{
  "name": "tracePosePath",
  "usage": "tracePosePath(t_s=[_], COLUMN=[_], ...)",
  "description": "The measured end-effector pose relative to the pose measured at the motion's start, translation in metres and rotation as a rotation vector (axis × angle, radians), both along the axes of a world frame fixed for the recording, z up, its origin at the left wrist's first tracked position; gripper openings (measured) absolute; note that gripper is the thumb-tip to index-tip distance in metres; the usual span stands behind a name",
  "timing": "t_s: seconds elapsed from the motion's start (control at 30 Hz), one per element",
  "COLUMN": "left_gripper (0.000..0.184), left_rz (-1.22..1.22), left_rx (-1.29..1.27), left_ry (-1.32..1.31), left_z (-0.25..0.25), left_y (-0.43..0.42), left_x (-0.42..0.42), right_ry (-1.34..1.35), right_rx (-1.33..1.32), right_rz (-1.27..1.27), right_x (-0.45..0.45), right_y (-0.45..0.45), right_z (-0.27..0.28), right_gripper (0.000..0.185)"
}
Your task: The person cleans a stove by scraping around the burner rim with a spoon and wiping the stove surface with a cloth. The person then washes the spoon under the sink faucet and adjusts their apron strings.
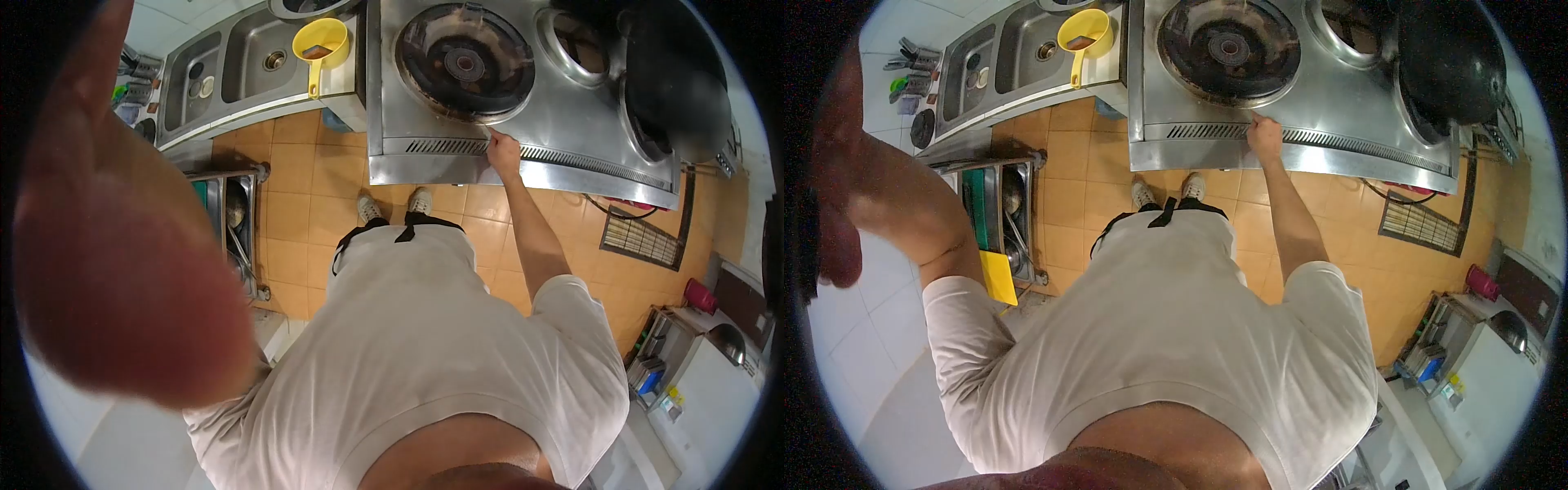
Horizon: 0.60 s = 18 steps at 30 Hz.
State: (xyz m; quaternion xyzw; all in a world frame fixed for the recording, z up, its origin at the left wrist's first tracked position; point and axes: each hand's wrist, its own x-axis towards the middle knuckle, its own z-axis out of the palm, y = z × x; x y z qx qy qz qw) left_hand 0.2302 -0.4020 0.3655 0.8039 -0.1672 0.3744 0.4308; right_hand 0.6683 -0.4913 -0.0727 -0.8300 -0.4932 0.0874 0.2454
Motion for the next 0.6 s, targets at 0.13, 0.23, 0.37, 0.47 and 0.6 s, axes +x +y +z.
tracePosePath(t_s=[0.13,0.23,0.37,0.47,0.6], left_gripper=[0.072,0.071,0.069,0.068,0.067], left_rz=[0.078,0.140,0.210,0.264,0.300], left_rx=[-0.083,-0.156,-0.256,-0.317,-0.354], left_ry=[-0.046,-0.060,-0.061,-0.060,-0.063], left_z=[-0.017,-0.039,-0.071,-0.091,-0.108], left_y=[-0.009,-0.026,-0.056,-0.074,-0.084], left_x=[0.001,0.003,0.013,0.022,0.029], right_ry=[0.054,0.049,0.070,0.106,0.104], right_rx=[-0.054,-0.101,-0.100,-0.040,-0.036], right_rz=[-0.048,-0.052,-0.065,-0.060,-0.074], right_x=[-0.004,-0.005,-0.006,-0.013,-0.013], right_y=[0.001,0.005,0.006,0.005,0.003], right_z=[0.005,0.003,0.000,0.010,0.009], right_gripper=[0.029,0.029,0.030,0.031,0.032])
